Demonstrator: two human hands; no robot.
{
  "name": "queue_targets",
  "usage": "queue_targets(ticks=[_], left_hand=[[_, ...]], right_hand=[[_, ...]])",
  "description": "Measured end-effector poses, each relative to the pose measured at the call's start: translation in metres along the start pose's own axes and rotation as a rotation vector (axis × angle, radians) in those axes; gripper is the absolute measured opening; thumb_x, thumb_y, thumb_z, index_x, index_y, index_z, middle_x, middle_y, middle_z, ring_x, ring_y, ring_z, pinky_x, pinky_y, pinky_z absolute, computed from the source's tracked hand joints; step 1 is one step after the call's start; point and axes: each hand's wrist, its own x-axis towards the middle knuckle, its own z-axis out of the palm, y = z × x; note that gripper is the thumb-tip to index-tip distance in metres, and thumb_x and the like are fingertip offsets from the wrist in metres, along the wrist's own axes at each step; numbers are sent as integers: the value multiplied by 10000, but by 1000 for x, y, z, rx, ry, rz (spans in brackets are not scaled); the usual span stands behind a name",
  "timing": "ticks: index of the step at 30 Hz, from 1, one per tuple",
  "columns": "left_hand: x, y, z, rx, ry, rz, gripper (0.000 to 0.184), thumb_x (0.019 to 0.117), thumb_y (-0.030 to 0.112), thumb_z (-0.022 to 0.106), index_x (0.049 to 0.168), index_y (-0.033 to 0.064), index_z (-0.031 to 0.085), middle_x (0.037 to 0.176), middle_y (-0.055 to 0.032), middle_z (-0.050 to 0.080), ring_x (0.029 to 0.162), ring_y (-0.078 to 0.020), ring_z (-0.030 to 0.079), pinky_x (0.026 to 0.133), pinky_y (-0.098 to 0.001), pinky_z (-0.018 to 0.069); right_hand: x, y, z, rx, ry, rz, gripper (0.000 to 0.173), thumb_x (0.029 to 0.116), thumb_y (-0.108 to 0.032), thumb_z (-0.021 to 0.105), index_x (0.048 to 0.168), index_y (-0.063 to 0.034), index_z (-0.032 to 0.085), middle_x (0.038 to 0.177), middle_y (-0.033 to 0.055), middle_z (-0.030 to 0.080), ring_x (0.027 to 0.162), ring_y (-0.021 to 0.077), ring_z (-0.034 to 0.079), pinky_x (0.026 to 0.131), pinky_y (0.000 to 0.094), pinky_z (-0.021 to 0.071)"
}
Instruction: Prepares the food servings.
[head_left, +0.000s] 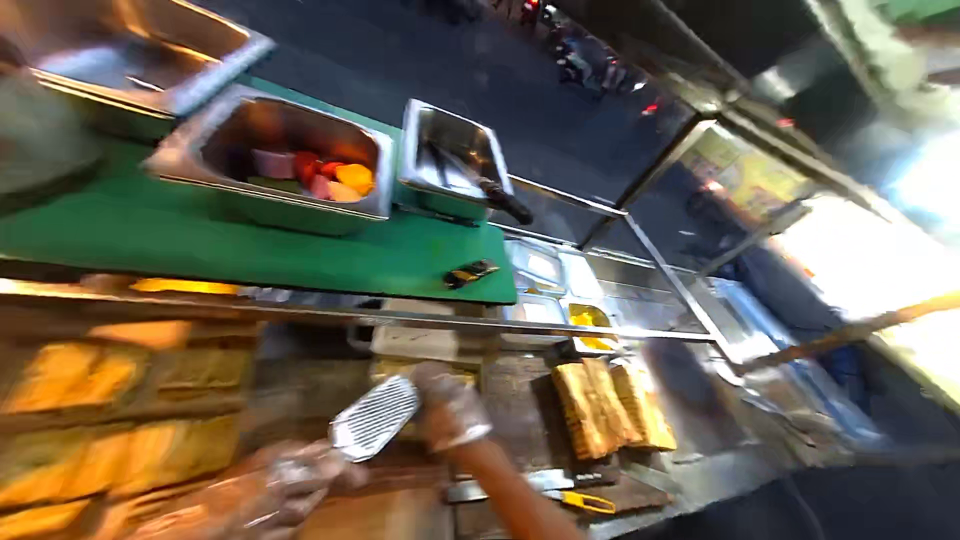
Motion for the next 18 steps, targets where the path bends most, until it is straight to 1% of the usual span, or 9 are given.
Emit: queue_targets(ticks=[1, 3, 5, 8, 9, 11, 14, 16, 18], left_hand=[[-9, 3, 2, -2, 15, 6, 182, 1069, 294, 507, 1011, 231, 668, 589, 112, 391, 424, -10, 325, 373, -166, 273], [-13, 8, 3, -19, 51, 15, 148, 1053, 287, 527, 999, 218, 646, 593, 113, 406, 438, -9, 350, 390, -169, 300], [-14, 8, 4, -40, 65, 18, 124, 1037, 280, 542, 985, 205, 625, 603, 111, 396, 453, -10, 351, 407, -167, 314], [-5, 4, -4, -4, -10, -20, 165, 1046, 292, 538, 1041, 188, 666, 570, 93, 312, 413, -26, 272, 380, -178, 251], [-5, 7, -5, -3, -6, -29, 158, 1046, 284, 536, 1041, 190, 662, 565, 92, 307, 405, -24, 265, 372, -177, 242], [-7, 11, -1, -42, 21, -51, 148, 1045, 267, 529, 1011, 184, 647, 560, 92, 314, 398, -19, 268, 363, -171, 242], [-9, 22, 10, -48, 46, -64, 172, 1075, 268, 477, 944, 195, 561, 570, 93, 328, 413, -19, 284, 377, -168, 258], [-8, 16, 12, -47, 58, -57, 180, 1058, 263, 505, 1027, 171, 656, 564, 91, 317, 405, -21, 274, 372, -169, 244], [-11, 16, 9, -60, 77, -58, 178, 1059, 266, 506, 1052, 172, 657, 576, 88, 324, 413, -24, 278, 376, -173, 248]], right_hand=[[2, 7, 4, -42, 87, -20, 380, 978, -117, 578, 1341, -140, 688, 1337, 59, 690, 1245, 205, 647, 1069, 414, 518], [7, -4, 11, 13, 203, -191, 376, 961, -45, 543, 1303, -39, 699, 1317, 140, 697, 1260, 271, 653, 1093, 432, 519], [3, -16, 22, 158, 48, -229, 340, 1005, -77, 537, 1304, 0, 679, 1350, 179, 664, 1321, 286, 597, 1162, 430, 448], [15, 14, 23, -61, -43, 115, 428, 1005, -144, 507, 1416, -156, 626, 1394, 89, 649, 1299, 243, 610, 1103, 450, 486], [17, 14, 17, -79, 3, 149, 447, 1000, -125, 503, 1431, -157, 620, 1409, 95, 644, 1308, 257, 611, 1107, 461, 485], [7, -7, 13, 45, 155, -6, 412, 976, -59, 522, 1357, -100, 673, 1361, 123, 672, 1256, 263, 650, 1063, 449, 529], [2, -20, 28, 322, 118, -302, 330, 1007, -88, 541, 1292, -19, 695, 1351, 150, 673, 1325, 253, 600, 1159, 420, 453], [7, 1, 31, 229, 27, -159, 396, 1018, -104, 502, 1383, -132, 654, 1403, 43, 648, 1342, 171, 574, 1152, 386, 447], [8, 3, 31, 190, 131, -188, 414, 985, -36, 501, 1360, -84, 670, 1392, 82, 660, 1342, 217, 589, 1148, 409, 463]])
